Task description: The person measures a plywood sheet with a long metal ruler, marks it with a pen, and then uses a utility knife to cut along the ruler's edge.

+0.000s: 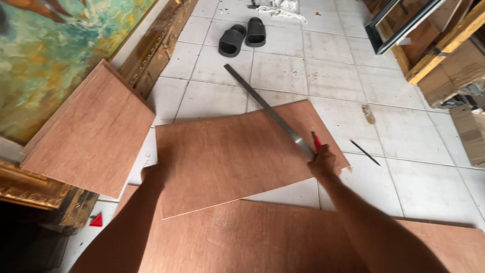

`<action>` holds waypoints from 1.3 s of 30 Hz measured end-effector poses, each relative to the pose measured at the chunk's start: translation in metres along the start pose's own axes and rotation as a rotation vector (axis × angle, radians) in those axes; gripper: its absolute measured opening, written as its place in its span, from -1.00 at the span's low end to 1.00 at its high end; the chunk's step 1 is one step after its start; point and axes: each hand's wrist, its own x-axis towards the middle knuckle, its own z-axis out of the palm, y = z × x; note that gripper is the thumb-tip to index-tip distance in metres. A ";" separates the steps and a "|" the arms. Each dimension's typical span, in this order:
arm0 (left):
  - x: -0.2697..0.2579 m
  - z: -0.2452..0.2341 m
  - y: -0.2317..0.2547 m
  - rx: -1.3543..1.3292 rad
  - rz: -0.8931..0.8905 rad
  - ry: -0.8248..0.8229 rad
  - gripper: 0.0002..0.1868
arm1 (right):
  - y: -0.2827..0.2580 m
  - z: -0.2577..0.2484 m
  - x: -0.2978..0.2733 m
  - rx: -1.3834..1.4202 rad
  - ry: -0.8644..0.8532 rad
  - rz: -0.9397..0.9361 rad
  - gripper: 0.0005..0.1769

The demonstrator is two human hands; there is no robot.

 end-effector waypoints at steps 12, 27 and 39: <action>-0.014 0.015 -0.069 -0.046 -0.104 0.033 -0.32 | 0.200 -0.055 0.054 -0.267 0.005 0.297 -0.26; 0.006 0.010 -0.057 -0.339 -0.258 -0.079 -0.03 | 0.043 -0.008 0.074 -0.214 -0.207 0.144 -0.05; 0.016 -0.015 -0.096 -0.377 -0.321 0.063 -0.51 | -0.085 -0.206 0.029 0.090 -0.245 -0.043 0.09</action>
